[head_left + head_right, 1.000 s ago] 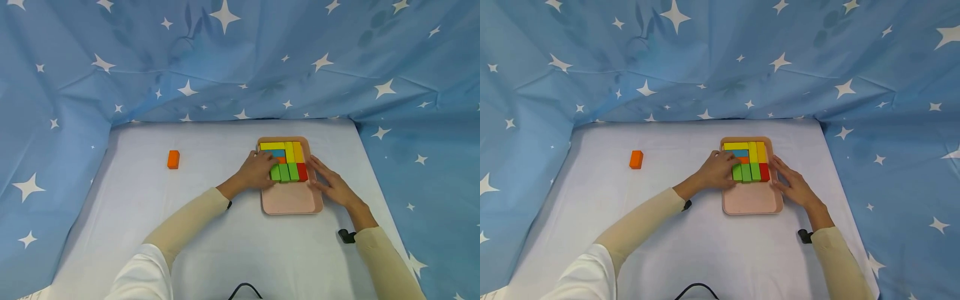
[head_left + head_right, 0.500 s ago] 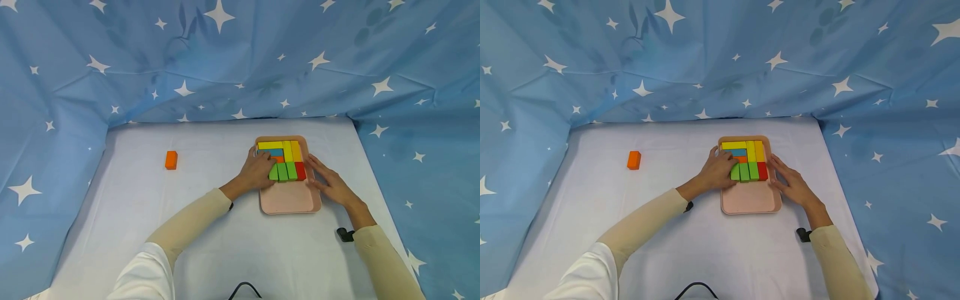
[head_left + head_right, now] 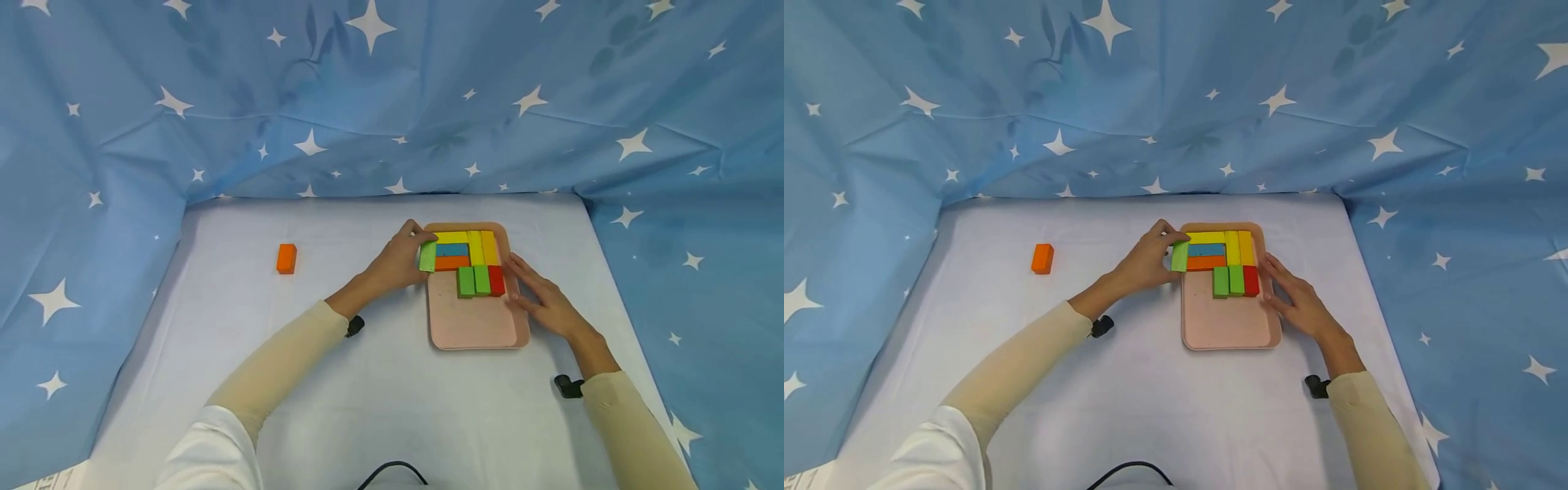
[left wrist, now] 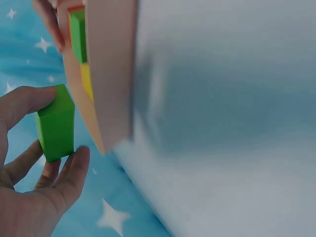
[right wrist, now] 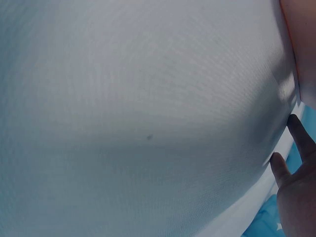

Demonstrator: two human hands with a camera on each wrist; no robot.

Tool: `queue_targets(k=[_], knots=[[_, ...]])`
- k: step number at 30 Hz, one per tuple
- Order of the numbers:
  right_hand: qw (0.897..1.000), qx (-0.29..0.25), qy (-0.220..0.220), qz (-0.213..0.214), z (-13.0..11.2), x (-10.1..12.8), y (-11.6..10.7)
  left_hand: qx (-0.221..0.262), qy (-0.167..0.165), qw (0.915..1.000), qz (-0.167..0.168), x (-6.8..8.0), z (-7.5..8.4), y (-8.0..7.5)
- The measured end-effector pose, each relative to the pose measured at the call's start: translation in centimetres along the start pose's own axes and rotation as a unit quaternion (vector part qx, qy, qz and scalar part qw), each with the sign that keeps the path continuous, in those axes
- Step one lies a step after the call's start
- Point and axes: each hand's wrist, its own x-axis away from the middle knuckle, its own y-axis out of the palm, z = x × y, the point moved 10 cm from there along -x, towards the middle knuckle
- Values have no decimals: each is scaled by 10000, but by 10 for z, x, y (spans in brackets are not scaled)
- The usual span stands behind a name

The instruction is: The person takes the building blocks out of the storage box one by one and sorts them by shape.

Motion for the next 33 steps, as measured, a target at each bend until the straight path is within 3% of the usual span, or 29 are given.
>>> queue_targets(k=[8, 17, 23, 33], knots=[[9996, 13, -284, 78, -6, 2, -2, 258, -561, 9974, 360, 32, -62, -39], [9999, 27, -132, 92, -3, 5, -5, 210, -1102, 9923, 533, 66, -120, -77], [10000, 11, -2, 89, -2, 6, -3, -193, -1393, 9893, 389, 82, -143, -93], [9999, -25, -143, 61, -8, 4, 0, -506, -1622, 9853, 155, 94, -164, -95]])
